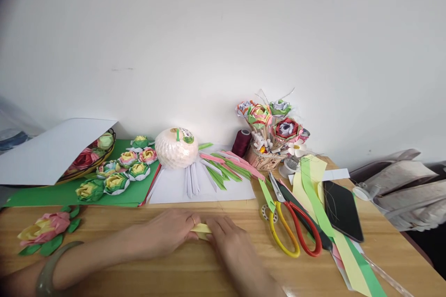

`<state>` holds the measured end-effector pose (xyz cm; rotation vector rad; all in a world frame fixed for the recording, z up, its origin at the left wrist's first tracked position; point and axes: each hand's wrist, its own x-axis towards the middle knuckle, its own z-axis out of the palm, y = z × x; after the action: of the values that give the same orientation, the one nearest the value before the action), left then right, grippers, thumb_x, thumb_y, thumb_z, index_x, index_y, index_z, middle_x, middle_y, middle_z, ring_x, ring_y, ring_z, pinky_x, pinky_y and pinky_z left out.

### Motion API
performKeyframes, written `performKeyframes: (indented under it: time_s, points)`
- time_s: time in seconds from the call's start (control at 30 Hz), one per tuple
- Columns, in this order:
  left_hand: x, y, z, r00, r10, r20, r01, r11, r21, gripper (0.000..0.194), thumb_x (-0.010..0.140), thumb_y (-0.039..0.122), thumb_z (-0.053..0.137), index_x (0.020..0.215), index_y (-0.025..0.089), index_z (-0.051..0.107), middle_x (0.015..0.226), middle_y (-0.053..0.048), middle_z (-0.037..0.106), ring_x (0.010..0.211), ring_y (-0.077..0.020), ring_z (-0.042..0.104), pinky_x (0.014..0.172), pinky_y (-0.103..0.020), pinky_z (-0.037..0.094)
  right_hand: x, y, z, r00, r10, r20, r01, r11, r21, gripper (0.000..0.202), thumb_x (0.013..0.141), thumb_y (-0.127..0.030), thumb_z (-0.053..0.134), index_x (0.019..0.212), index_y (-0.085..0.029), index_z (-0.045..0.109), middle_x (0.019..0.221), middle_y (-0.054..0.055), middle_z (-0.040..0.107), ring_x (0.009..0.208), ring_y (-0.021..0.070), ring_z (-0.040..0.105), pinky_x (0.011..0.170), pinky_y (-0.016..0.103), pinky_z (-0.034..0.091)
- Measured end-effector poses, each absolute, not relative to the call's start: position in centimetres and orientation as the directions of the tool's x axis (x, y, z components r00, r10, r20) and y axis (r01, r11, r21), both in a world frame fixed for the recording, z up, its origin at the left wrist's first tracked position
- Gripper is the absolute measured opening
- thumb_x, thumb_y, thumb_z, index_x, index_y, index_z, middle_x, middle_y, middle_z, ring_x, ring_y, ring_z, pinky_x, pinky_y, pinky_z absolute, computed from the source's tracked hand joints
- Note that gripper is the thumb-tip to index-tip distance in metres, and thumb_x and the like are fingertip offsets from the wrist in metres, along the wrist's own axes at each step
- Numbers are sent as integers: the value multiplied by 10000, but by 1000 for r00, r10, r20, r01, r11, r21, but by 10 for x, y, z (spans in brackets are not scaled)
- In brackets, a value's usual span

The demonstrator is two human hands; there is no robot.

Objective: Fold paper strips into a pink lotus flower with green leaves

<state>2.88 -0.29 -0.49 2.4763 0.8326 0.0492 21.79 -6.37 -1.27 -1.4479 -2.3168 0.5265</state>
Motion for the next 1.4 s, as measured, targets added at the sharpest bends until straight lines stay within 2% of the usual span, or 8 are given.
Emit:
performKeyframes:
  time_s: [0.23, 0.37, 0.47, 0.53, 0.67, 1.0, 1.2, 1.4]
  points:
    - [23, 10, 8, 846, 527, -79, 477, -683, 553, 259, 895, 290, 358, 890, 171, 588, 888, -55, 611, 789, -185, 585, 690, -263, 404, 211, -58, 9, -341, 940, -26, 485, 152, -861, 331, 925, -281, 335, 1000, -200, 647, 905, 61, 670, 825, 191, 599, 810, 320, 464]
    - [22, 17, 13, 821, 569, -50, 457, -602, 655, 261, 886, 300, 379, 866, 174, 607, 862, -44, 588, 778, -164, 554, 711, -263, 395, 207, -54, 11, -298, 947, -121, 322, -20, -946, 357, 905, -369, 372, 1110, -215, 620, 1007, 59, 654, 812, 188, 590, 721, 299, 494]
    - [27, 20, 12, 687, 725, -50, 388, -307, 869, 168, 779, 291, 559, 910, 190, 586, 795, -2, 571, 746, -145, 533, 690, -257, 404, 206, -52, 9, -165, 981, -102, 328, -43, -944, 373, 879, -414, 415, 1083, -196, 639, 863, 52, 655, 714, 174, 570, 635, 270, 488]
    - [33, 20, 11, 551, 826, -118, 212, -2, 977, 350, 680, 260, 654, 1000, 191, 531, 734, 32, 531, 643, -116, 512, 615, -244, 416, 203, -50, 9, -71, 996, -47, 333, -21, -943, 399, 867, -441, 425, 1057, -170, 649, 721, 33, 621, 630, 157, 540, 597, 257, 472]
    - [47, 15, 12, 424, 874, -237, -178, 337, 924, 305, 606, 299, 723, 791, 139, 541, 711, 15, 544, 624, -97, 522, 604, -235, 425, 195, -44, 11, 41, 998, 41, 296, 27, -955, 431, 852, -482, 429, 1002, -151, 661, 626, 16, 575, 603, 154, 533, 560, 242, 459]
    - [53, 16, 9, 330, 922, -204, -425, 338, 840, 256, 567, 241, 770, 594, 124, 544, 573, 36, 540, 573, -64, 504, 599, -196, 421, 195, -27, 16, 231, 971, 61, 301, -12, -954, 420, 840, -474, 454, 981, -143, 671, 862, 86, 684, 773, 226, 607, 672, 320, 493]
    - [47, 25, 10, 379, 915, -139, -428, 306, 850, 300, 502, 252, 800, 566, 126, 536, 564, 27, 567, 528, -67, 484, 534, -208, 409, 196, -22, 36, -56, 998, -16, 204, -5, -979, 331, 808, -391, 543, 1052, -211, 674, 948, 47, 703, 935, 250, 600, 838, 377, 464]
    - [48, 24, 10, 270, 956, -112, -412, 220, 884, 252, 559, 251, 768, 666, 130, 573, 611, 25, 585, 576, -79, 507, 576, -215, 420, 190, -24, 37, 68, 997, 40, 255, 22, -967, 349, 773, -369, 576, 1075, -217, 660, 1056, 65, 679, 988, 268, 592, 824, 396, 486]
